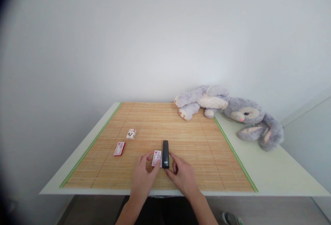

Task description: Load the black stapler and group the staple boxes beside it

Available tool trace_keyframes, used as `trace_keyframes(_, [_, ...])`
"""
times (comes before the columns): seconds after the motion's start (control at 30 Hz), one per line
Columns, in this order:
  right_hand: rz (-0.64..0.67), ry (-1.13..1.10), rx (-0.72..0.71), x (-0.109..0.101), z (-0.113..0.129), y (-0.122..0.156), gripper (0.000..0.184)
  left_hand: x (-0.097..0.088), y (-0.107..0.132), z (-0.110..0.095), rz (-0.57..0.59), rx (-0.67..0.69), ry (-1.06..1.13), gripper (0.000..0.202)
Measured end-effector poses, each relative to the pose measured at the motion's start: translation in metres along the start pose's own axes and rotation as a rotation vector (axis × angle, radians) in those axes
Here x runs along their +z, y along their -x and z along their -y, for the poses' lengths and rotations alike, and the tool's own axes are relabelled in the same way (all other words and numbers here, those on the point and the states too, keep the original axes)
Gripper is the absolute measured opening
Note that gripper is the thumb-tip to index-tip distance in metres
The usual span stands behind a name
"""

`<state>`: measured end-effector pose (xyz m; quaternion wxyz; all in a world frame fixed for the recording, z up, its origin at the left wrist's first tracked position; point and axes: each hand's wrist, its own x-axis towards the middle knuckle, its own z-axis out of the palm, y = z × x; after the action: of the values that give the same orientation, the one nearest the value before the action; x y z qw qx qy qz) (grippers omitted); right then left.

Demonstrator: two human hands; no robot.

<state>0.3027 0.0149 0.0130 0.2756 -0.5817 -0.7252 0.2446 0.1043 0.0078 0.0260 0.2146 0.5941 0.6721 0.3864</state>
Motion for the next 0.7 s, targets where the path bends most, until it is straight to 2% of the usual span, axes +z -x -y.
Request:
trace_keyframes(0.13, [-0.012, 0.016, 0.005, 0.001, -0.001, 0.0, 0.061, -0.002, -0.005, 0.008, 0.069, -0.059, 0.041, 0.035])
trace_keyframes(0.3, [-0.013, 0.048, 0.021, 0.001, 0.003, -0.001, 0.047, 0.001, -0.006, 0.007, 0.126, -0.049, 0.073, 0.034])
trace_keyframes(0.6, [-0.009, 0.069, 0.024, 0.003, 0.006, 0.0, 0.041, 0.01, -0.003, 0.004, 0.125, -0.048, 0.074, 0.032])
trace_keyframes(0.7, [-0.013, 0.076, 0.034, 0.004, 0.006, 0.0, 0.045, 0.007, -0.003, 0.006, 0.121, -0.046, 0.089, 0.034])
